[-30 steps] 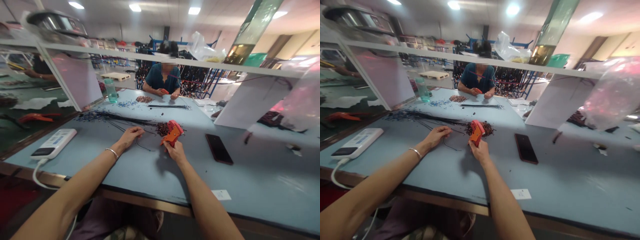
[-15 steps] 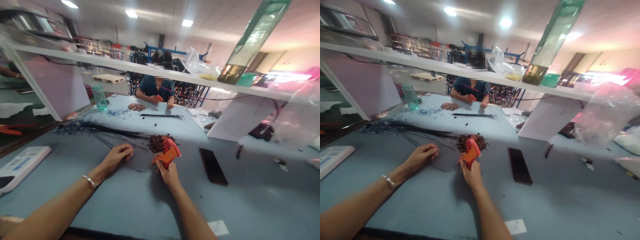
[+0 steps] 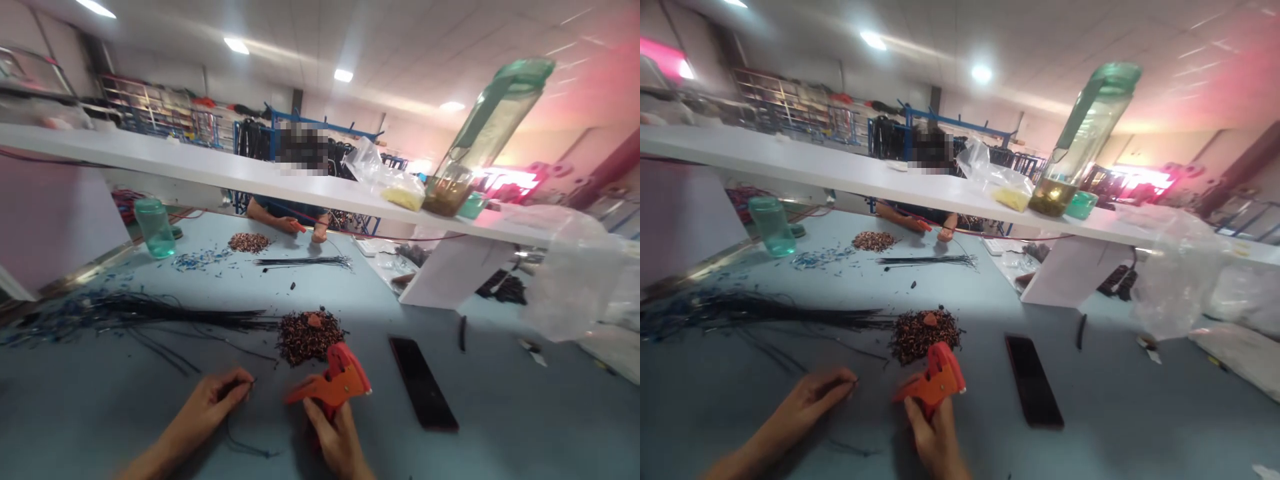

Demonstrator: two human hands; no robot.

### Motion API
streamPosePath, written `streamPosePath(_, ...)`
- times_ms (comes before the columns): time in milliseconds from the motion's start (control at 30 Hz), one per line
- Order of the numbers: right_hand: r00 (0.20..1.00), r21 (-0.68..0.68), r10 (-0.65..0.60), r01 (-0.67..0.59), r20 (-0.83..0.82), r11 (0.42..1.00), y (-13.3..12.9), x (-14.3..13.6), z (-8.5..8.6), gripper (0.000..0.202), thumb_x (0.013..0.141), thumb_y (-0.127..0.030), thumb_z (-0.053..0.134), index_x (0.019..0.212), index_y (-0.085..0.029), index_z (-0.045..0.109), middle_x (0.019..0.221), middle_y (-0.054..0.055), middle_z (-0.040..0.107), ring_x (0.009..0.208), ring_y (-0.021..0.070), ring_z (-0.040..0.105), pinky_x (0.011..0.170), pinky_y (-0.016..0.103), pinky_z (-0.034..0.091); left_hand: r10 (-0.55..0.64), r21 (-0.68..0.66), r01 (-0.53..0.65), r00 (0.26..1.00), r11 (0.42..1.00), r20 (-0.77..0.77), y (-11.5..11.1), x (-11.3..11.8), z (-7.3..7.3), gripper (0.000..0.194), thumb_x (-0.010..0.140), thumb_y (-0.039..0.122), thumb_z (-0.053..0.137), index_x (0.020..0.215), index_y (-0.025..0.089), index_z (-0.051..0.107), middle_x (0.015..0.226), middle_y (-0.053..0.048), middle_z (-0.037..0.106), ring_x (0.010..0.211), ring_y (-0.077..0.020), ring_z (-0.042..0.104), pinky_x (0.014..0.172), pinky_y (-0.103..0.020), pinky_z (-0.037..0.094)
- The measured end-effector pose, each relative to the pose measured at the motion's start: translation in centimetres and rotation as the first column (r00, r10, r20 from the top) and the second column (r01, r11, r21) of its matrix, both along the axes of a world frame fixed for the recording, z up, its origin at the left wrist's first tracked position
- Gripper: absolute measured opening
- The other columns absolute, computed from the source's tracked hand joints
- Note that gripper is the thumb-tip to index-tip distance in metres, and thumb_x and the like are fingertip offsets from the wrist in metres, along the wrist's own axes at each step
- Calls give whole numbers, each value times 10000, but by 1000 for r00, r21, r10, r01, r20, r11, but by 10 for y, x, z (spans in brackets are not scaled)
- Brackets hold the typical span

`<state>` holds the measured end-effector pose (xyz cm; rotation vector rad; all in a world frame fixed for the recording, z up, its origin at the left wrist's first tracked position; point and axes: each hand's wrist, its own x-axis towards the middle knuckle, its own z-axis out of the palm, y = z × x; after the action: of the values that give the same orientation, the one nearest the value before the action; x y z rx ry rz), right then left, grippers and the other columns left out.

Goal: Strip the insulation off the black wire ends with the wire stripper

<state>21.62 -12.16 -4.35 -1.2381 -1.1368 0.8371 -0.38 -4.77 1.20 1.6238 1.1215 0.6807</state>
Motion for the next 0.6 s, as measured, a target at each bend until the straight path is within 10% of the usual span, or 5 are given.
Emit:
streamPosePath(300, 991, -62, 40, -48, -129, 997, -9, 0, -5, 373, 793, -537, 656, 940, -198, 712, 962, 112, 725, 826, 255, 661, 768, 360, 521, 96, -226, -24, 944, 974, 315, 10, 25, 19, 313, 725, 492, 689, 712, 180, 667, 637, 6, 603, 682, -158, 531, 667, -231, 407)
streamPosePath(500, 968, -52, 98, -113, -230, 992, -4, 9, 8, 362, 715, -496, 757, 967, -241, 710, 1061, 122, 698, 1095, 327, 581, 974, 477, 424, 266, -533, 87, 792, 842, 550, 14, 35, -5, 360, 655, 501, 780, 752, 178, 654, 493, 77, 399, 418, -57, 251, 404, -176, 216)
streamPosePath(600, 875, -85, 126, -186, -467, 979, -7, 0, 20, 337, 672, -442, 809, 923, -249, 693, 906, 82, 702, 927, 293, 636, 925, 484, 450, 304, -554, 58, 786, 830, 538, 15, 30, -15, 338, 636, 466, 805, 744, 178, 664, 617, 32, 505, 497, -68, 358, 445, -167, 280)
